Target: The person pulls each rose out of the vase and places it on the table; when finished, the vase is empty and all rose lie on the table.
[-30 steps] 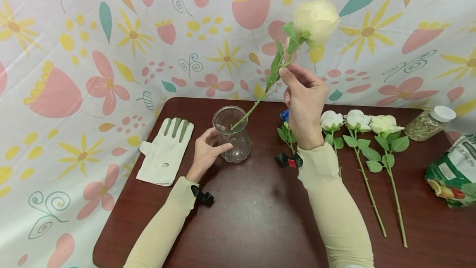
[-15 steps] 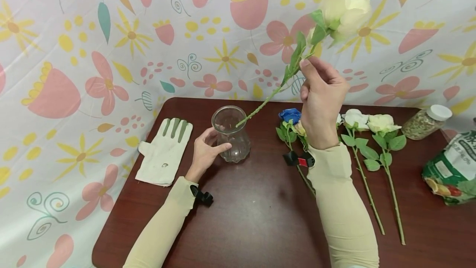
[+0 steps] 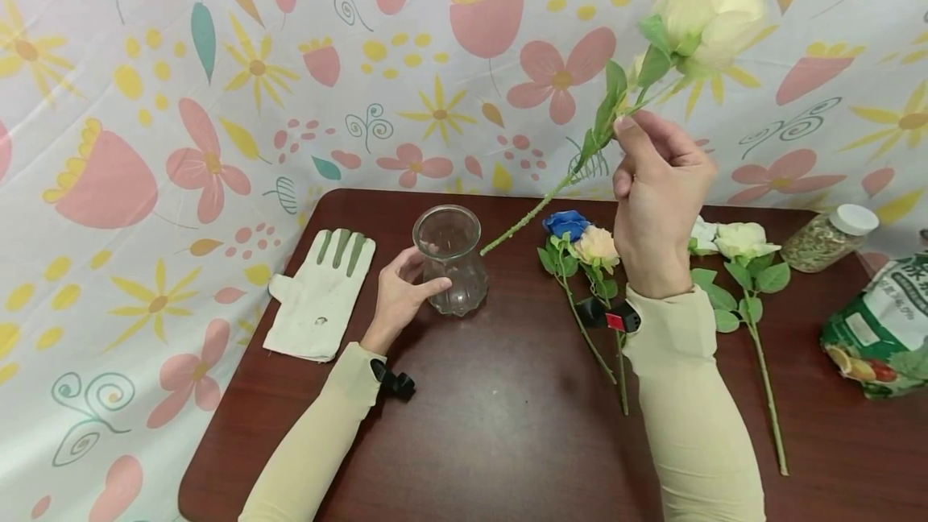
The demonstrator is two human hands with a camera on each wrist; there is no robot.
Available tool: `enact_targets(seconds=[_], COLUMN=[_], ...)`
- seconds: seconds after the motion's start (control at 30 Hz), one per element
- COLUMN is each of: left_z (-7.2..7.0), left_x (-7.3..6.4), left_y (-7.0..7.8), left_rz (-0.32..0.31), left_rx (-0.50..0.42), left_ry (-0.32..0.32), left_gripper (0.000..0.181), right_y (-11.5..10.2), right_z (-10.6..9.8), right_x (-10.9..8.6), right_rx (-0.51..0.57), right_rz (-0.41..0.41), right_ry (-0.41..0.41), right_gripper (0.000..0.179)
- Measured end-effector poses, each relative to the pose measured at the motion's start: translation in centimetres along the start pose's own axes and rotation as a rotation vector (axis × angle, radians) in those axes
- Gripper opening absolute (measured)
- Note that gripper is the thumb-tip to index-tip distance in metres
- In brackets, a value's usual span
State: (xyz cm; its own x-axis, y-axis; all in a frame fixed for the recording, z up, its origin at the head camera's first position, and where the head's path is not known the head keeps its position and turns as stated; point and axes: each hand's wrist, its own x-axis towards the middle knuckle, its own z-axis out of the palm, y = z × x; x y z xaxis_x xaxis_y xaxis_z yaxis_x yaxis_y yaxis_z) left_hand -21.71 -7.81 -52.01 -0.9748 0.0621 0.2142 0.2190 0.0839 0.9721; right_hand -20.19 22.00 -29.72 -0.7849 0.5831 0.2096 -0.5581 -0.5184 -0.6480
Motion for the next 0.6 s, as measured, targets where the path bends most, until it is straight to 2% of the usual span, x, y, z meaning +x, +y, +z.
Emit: enact_targets(seconds=[0.2,0.33,0.5,0.6], left_z=[0.0,0.0,0.0,0.0], left_x=[0.0,0.0,0.0,0.0], left_y=[0.0,-0.1,-0.1,0.0], left_rz=[0.001,-0.001,-0.001,0.002], left_rx=[-0.003,-0.001,-0.004,-0.003], left_ry=[0.001,0.002,0.002,0.003], left_gripper=[0.066,0.067,0.067,0.067], right_y=[0.3,0.9,1.9,2.6], right_z=[-1.2,-2.1,-3.5,-4.3], right_x=[0.0,-0.1,-0.3,-0.4], right_rx=[-0.057,-0.137,-0.263,-0.4], right_rz=[0.054,0.075,0.148,0.192], right_ry=[-0.014,-0.037,-0.09,-0.139], right_gripper=[0.014,0.015,0.014,0.011])
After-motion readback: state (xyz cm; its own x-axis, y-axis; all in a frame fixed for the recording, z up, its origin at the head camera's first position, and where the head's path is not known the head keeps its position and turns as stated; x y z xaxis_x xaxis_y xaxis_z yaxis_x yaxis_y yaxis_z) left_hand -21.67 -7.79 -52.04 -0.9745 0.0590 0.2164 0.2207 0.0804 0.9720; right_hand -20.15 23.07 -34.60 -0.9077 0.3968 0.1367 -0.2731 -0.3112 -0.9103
